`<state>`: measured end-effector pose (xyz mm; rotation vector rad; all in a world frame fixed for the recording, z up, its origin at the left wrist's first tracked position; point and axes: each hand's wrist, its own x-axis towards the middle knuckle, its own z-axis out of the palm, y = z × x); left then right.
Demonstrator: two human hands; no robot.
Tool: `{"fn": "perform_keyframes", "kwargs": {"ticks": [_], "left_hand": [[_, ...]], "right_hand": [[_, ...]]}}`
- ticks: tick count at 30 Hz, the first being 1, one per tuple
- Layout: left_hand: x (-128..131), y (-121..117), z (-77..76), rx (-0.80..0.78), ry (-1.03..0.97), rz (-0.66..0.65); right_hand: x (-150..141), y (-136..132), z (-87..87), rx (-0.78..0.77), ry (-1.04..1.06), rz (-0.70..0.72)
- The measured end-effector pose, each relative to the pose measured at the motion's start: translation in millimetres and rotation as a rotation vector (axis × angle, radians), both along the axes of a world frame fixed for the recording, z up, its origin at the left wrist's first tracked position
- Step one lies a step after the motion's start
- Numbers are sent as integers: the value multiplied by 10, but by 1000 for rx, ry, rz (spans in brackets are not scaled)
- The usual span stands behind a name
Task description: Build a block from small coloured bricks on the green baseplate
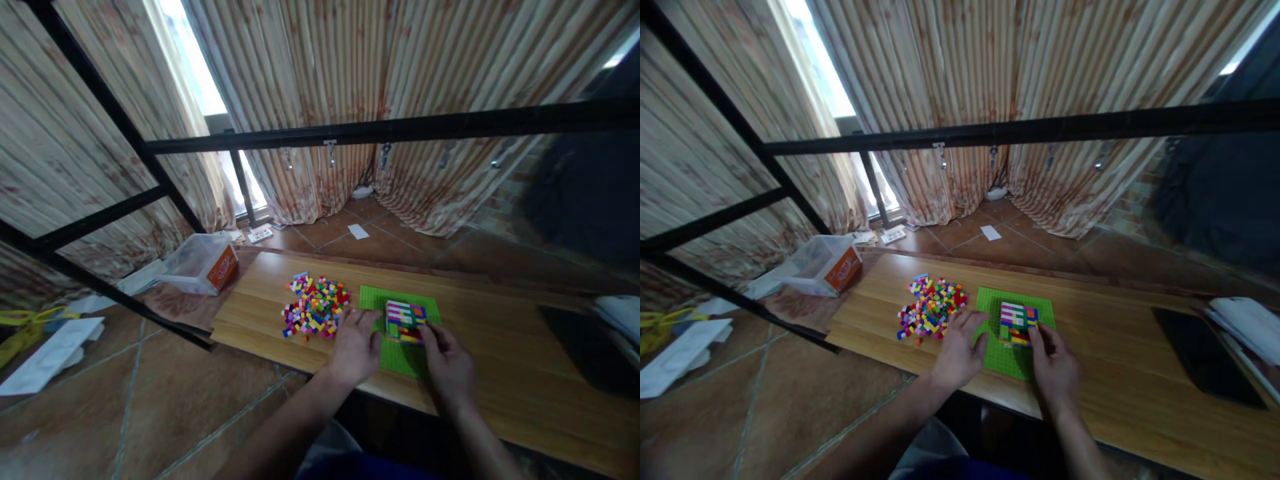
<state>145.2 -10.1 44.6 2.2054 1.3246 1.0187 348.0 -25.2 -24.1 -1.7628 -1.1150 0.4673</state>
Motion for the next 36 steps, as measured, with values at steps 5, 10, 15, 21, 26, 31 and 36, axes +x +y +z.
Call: {"fn": "perform_keyframes", "kwargs": {"ticks": [5, 10, 15, 21, 26, 31, 36], "left_hand": [[-789, 186, -143, -5, -57, 288], [-1422, 671, -198, -90, 1, 549], [-1561, 1247, -19, -173, 320, 506], [-1443, 1563, -82, -252, 424, 436], [-1409, 1561, -185, -267, 486, 397], [-1412, 1531, -136, -287, 529, 392], [-1426, 1505, -111, -327, 509, 402]], "right_hand": [[19, -62, -31, 15, -51, -61], [28, -61, -48, 8, -83, -55], [41, -61, -54, -1, -97, -56], [41, -40, -53, 35, -120, -34], [-20, -42, 21, 63, -74, -24], [-51, -36, 46, 109, -22, -8], [-54, -26, 43, 129, -3, -13]]}}
